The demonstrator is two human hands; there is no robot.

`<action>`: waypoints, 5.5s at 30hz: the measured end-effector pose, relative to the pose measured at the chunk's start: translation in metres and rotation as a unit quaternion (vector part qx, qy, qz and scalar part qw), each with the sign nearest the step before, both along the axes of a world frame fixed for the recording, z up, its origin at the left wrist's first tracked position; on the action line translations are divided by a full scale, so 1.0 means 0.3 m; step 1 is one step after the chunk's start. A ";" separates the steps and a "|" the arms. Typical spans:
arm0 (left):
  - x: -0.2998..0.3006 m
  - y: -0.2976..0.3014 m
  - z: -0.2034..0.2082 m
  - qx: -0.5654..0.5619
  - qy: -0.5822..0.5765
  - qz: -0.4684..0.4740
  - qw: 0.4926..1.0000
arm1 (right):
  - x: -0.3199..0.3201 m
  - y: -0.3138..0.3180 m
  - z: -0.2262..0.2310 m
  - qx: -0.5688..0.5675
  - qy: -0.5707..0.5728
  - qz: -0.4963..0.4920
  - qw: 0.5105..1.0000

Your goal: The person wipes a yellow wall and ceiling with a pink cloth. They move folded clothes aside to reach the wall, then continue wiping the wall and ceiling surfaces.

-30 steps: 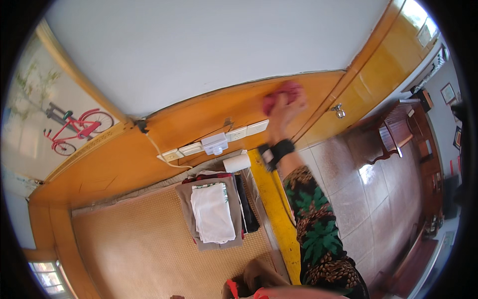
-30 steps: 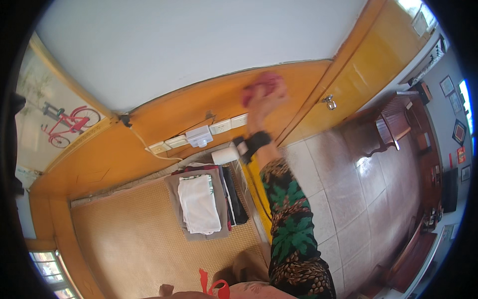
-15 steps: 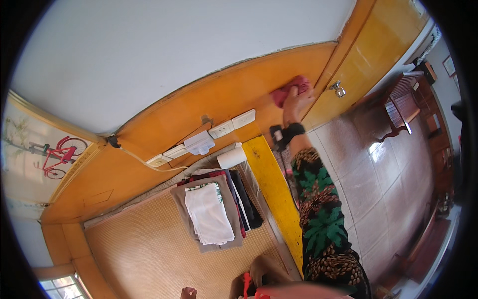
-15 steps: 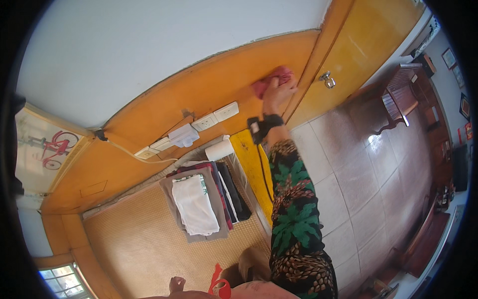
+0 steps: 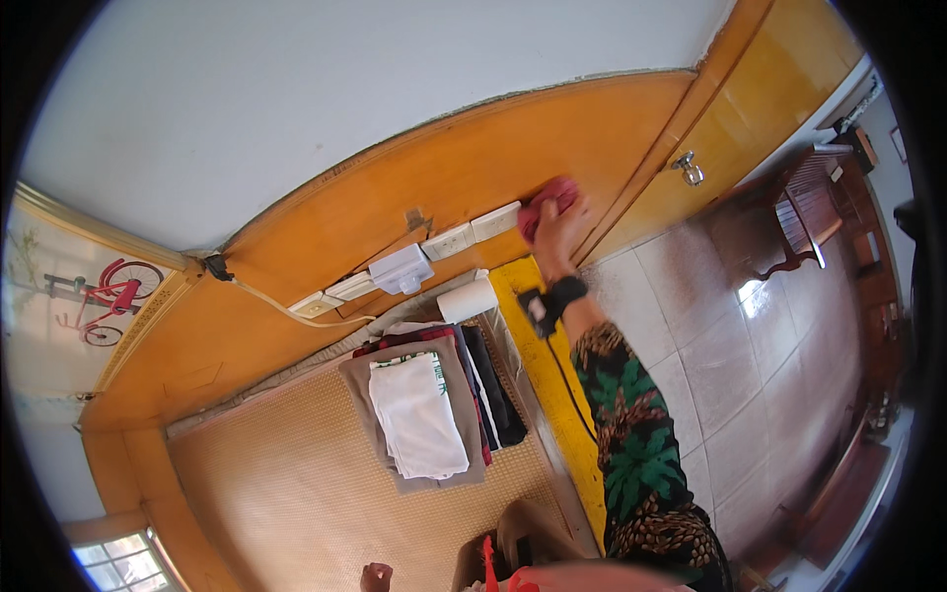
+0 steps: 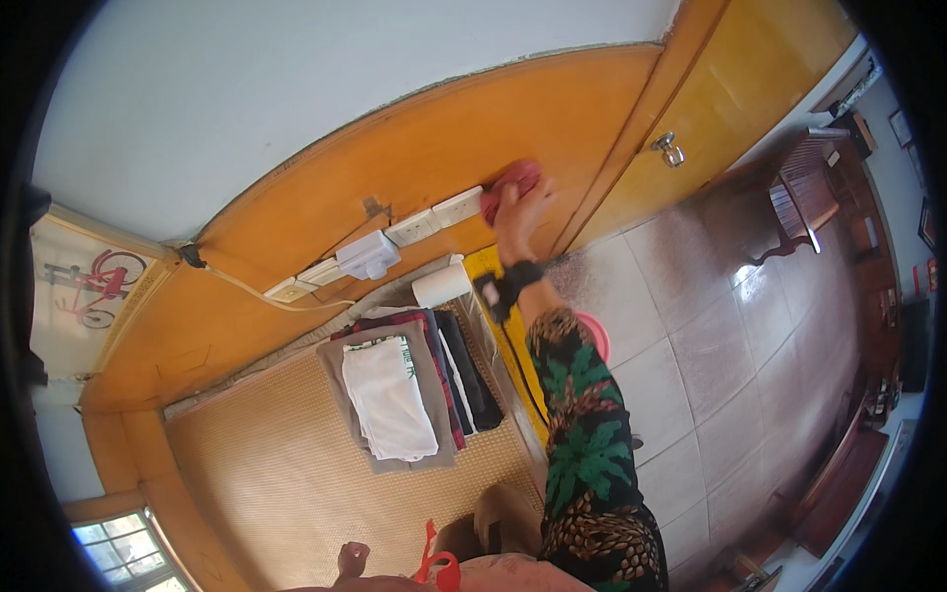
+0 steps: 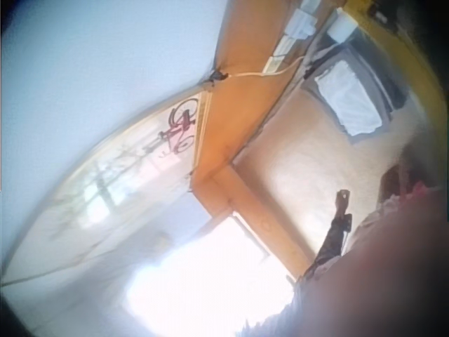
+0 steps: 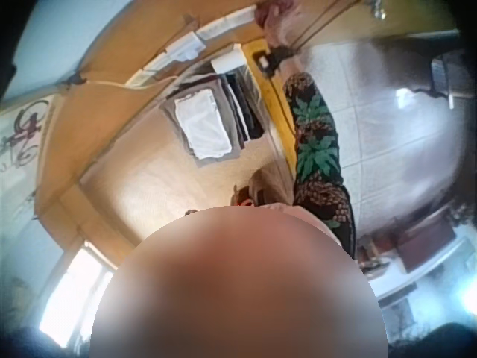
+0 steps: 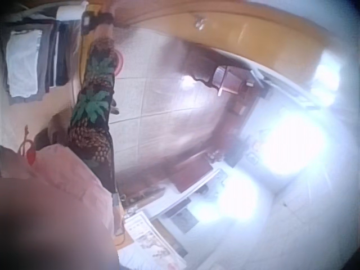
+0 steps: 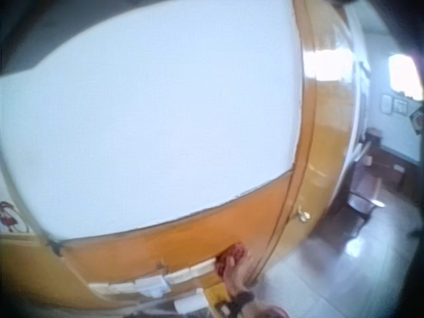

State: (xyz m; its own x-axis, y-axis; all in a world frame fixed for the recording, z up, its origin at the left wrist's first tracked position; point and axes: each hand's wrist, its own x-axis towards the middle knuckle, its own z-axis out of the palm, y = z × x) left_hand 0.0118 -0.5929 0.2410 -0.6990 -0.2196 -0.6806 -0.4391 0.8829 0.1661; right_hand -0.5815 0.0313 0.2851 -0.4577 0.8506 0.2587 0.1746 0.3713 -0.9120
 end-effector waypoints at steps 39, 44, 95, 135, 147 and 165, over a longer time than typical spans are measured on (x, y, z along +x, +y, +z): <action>-0.550 -0.333 -0.616 -0.083 -0.061 0.100 0.990 | 0.234 -1.483 0.190 -0.310 0.199 0.405 0.837; -0.616 -0.531 -0.662 -0.119 0.024 0.141 0.982 | 0.138 -1.722 0.157 0.096 0.092 0.199 0.971; -0.587 -1.435 -0.798 -0.121 0.341 0.158 0.919 | 0.224 -2.149 -0.040 0.532 -0.062 0.309 0.786; 0.030 -2.096 -0.951 0.060 0.414 -0.282 0.863 | 1.472 -2.049 0.423 0.395 0.171 0.072 0.899; 0.002 -1.994 -0.872 0.118 0.452 -0.287 0.836 | 1.833 -1.823 1.476 0.552 0.110 -0.082 0.822; 0.005 -2.026 -0.780 0.130 0.455 -0.274 0.837 | 0.954 -2.150 0.645 0.400 0.067 0.036 0.914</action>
State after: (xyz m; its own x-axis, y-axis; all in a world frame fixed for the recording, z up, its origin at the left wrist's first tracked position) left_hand 0.0133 -1.2006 0.0069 -0.9012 0.3768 0.2143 0.4334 0.7927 0.4287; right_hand -0.2954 -0.6138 0.4787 -0.4240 0.3347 0.8415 0.0304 0.9340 -0.3561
